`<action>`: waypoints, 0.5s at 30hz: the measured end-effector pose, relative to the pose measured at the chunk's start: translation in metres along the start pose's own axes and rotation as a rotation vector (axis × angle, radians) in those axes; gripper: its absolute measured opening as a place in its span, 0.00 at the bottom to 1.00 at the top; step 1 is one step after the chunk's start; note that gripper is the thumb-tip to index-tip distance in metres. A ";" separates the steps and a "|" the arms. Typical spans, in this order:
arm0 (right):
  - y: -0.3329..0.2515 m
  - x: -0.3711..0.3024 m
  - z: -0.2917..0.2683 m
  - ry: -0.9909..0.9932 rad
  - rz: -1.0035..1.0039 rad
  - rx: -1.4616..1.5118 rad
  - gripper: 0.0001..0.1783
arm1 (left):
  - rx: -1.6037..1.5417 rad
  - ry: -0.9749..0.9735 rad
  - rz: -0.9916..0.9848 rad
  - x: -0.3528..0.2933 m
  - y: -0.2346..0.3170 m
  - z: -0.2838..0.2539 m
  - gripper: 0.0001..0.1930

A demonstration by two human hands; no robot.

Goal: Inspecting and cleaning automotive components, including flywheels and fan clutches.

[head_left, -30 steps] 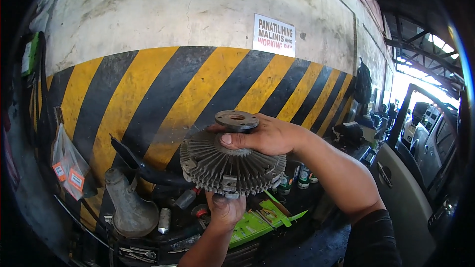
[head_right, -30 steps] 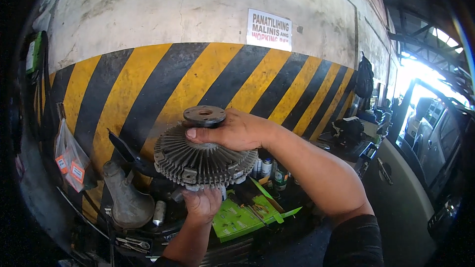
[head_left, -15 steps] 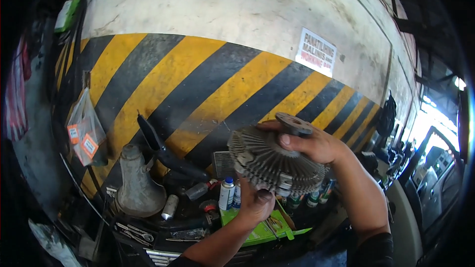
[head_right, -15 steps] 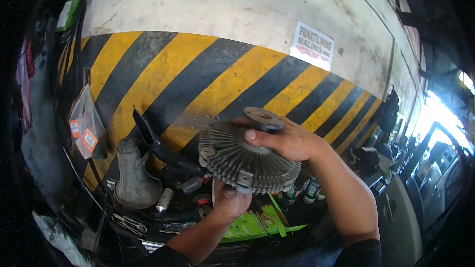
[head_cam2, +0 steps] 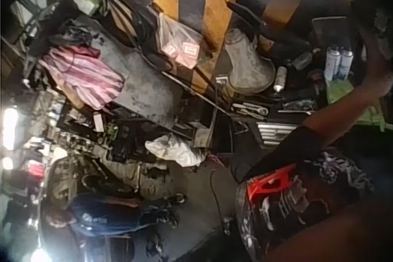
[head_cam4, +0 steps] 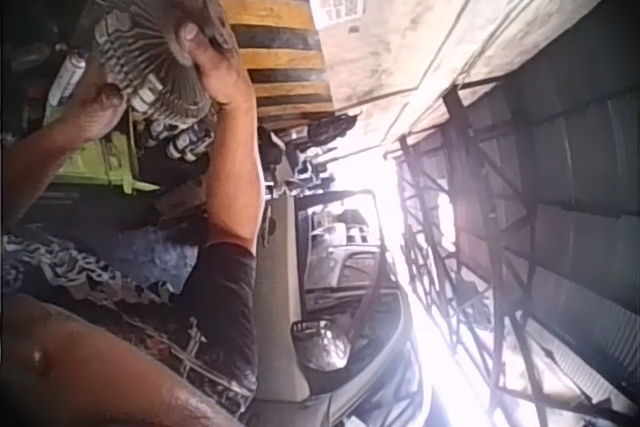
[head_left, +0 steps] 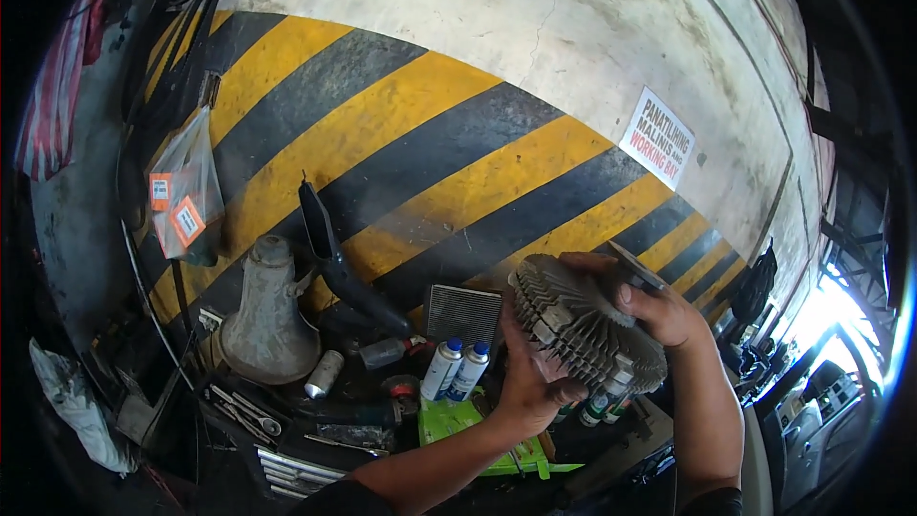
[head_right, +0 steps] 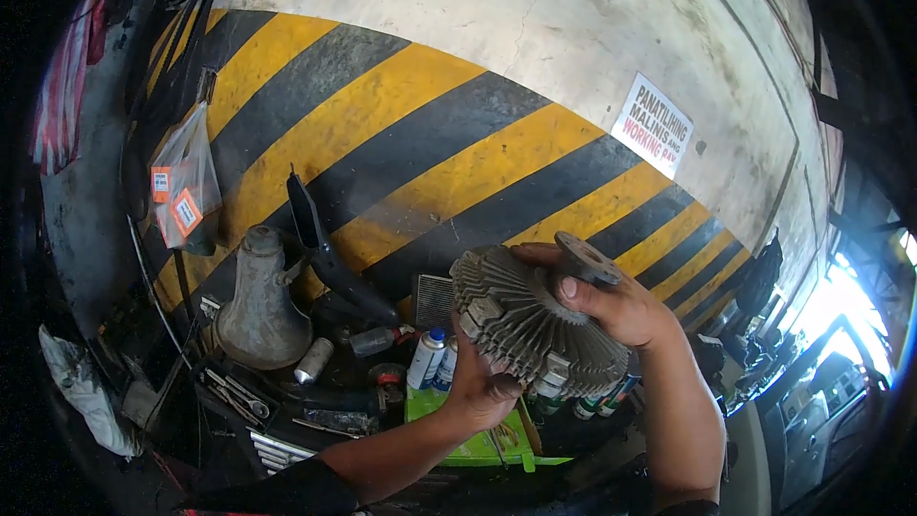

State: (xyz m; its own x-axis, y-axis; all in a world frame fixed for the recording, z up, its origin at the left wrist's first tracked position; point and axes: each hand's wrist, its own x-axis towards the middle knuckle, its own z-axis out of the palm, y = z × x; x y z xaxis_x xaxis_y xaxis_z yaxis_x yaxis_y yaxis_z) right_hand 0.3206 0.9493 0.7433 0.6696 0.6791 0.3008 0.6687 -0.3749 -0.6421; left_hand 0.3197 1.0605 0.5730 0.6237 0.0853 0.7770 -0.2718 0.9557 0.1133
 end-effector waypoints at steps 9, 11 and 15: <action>-0.003 0.000 -0.001 -0.029 -0.012 -0.012 0.43 | -0.003 0.040 -0.017 -0.003 0.000 0.005 0.74; -0.003 0.001 0.000 -0.034 -0.022 -0.026 0.42 | 0.001 0.035 -0.005 -0.004 -0.001 0.001 0.74; -0.001 -0.001 -0.003 -0.044 -0.061 -0.079 0.39 | 0.017 0.015 -0.013 -0.003 0.001 0.002 0.75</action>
State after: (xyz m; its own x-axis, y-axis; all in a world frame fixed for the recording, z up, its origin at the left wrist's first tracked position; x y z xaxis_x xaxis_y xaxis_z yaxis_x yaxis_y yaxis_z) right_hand 0.3208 0.9473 0.7458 0.6131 0.7287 0.3052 0.7324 -0.3795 -0.5653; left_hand 0.3157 1.0607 0.5720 0.6378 0.0773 0.7663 -0.2758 0.9519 0.1336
